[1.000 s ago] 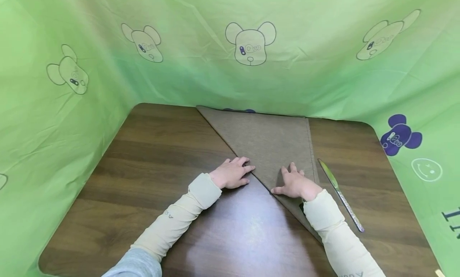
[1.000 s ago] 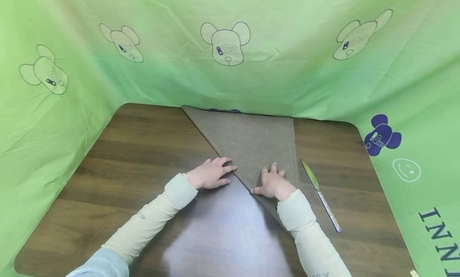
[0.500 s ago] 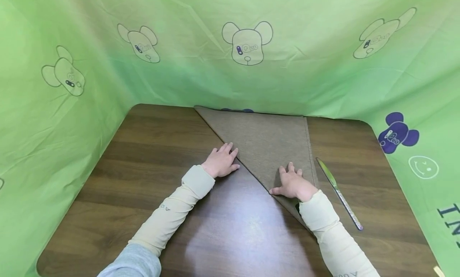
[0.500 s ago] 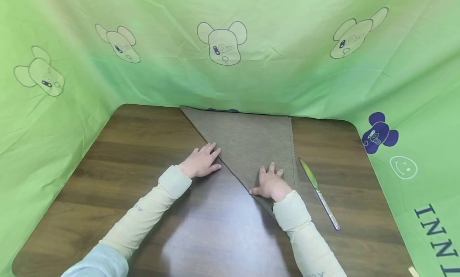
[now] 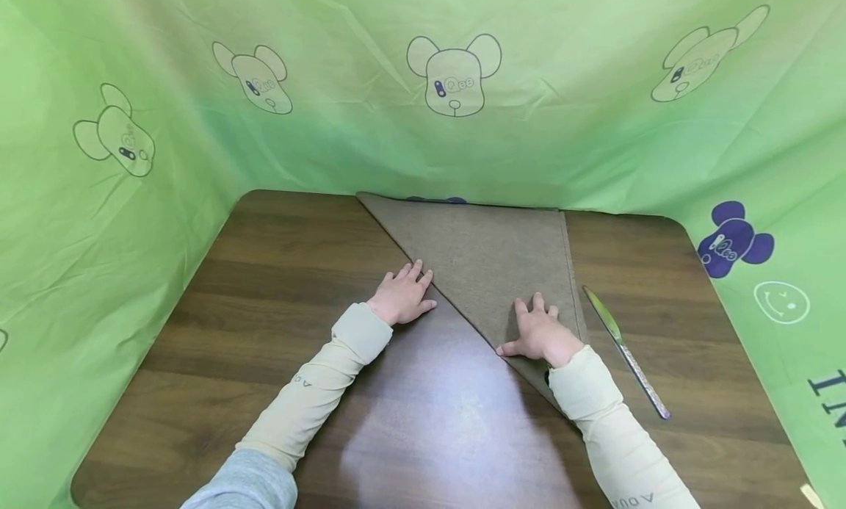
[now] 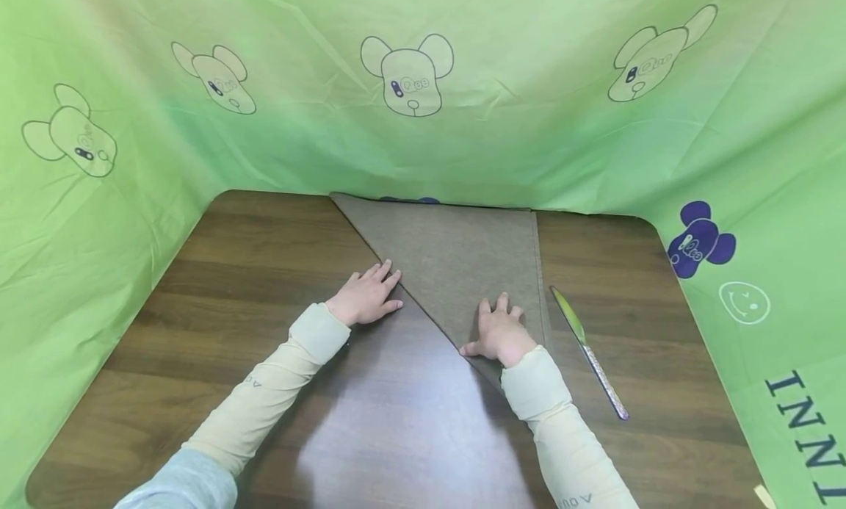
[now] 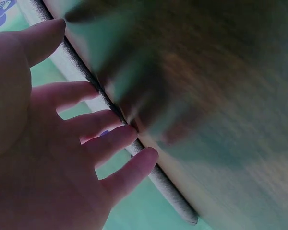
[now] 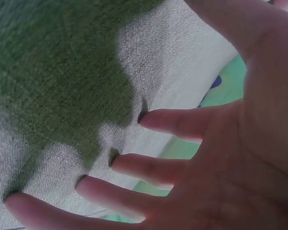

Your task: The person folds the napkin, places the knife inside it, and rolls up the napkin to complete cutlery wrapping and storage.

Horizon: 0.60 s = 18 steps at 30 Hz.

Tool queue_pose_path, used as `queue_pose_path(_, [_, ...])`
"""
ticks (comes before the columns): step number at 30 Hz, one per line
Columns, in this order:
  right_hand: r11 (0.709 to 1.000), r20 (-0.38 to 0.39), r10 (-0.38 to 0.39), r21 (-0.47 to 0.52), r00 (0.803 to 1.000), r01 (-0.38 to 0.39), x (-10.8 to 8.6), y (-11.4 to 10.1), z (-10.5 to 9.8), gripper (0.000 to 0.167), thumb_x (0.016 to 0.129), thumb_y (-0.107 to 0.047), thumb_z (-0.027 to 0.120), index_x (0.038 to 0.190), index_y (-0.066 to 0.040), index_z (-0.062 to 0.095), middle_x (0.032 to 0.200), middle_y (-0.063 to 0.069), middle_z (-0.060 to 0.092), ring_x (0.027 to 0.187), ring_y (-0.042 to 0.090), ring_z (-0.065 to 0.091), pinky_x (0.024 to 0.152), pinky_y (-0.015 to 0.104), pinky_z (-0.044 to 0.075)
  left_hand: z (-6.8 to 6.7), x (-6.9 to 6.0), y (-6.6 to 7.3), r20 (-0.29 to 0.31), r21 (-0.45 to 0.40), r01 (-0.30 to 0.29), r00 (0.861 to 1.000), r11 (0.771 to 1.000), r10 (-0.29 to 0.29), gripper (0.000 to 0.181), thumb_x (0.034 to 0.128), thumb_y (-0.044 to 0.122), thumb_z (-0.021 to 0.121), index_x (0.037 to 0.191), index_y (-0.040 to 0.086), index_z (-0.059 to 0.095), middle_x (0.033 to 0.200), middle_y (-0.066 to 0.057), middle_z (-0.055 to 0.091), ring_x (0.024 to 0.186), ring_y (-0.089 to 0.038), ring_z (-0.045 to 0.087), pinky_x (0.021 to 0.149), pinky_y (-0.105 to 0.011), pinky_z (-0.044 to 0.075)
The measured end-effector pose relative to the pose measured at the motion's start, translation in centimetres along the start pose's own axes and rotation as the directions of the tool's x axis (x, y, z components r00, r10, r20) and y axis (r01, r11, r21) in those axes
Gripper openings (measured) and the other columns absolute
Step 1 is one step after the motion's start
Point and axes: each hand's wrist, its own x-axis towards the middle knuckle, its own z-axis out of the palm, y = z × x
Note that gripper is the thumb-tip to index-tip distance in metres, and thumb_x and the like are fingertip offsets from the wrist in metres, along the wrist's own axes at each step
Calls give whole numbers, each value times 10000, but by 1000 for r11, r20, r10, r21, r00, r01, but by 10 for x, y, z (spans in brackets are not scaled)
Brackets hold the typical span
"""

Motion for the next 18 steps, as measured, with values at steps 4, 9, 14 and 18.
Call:
queue_pose_path(4, [1000,-6,-6,-20,1000,6,0,0,-1,1025,748,-434,798,1444,91,257,1450,462,134,1229,669,260,934,700,394,0,0,-1,1,-11,-1,1000,1000,1,678,983,473,472,1528,120,278,1612,-152,167,1484,-306,209,1141,-536,274])
queue_pose_path(9, [1000,-14,-9,-28,1000,8,1,0,-2,1038,727,-438,812,1439,85,268,1442,454,160,1220,660,273,924,692,406,1,-1,-4,-2,-28,5,1000,1000,-5,671,982,471,477,1526,128,288,1613,-139,172,1485,-306,205,1146,-538,264])
queue_pose_path(14, [1000,-26,-13,-24,1000,12,1,0,0,1048,706,-419,832,1441,83,279,1422,427,219,1181,629,322,917,667,426,4,-3,-7,-18,-29,4,1000,1000,-4,644,979,463,488,1511,138,329,1603,-131,217,1480,-308,219,1144,-540,264])
queue_pose_path(18, [999,-41,-27,-26,999,26,-2,-1,1,1059,664,-414,860,1421,81,310,1366,404,279,1123,598,357,886,632,455,6,-7,-9,-44,-30,-12,999,999,11,581,977,455,500,1463,147,421,1562,-131,312,1474,-313,235,1140,-532,271])
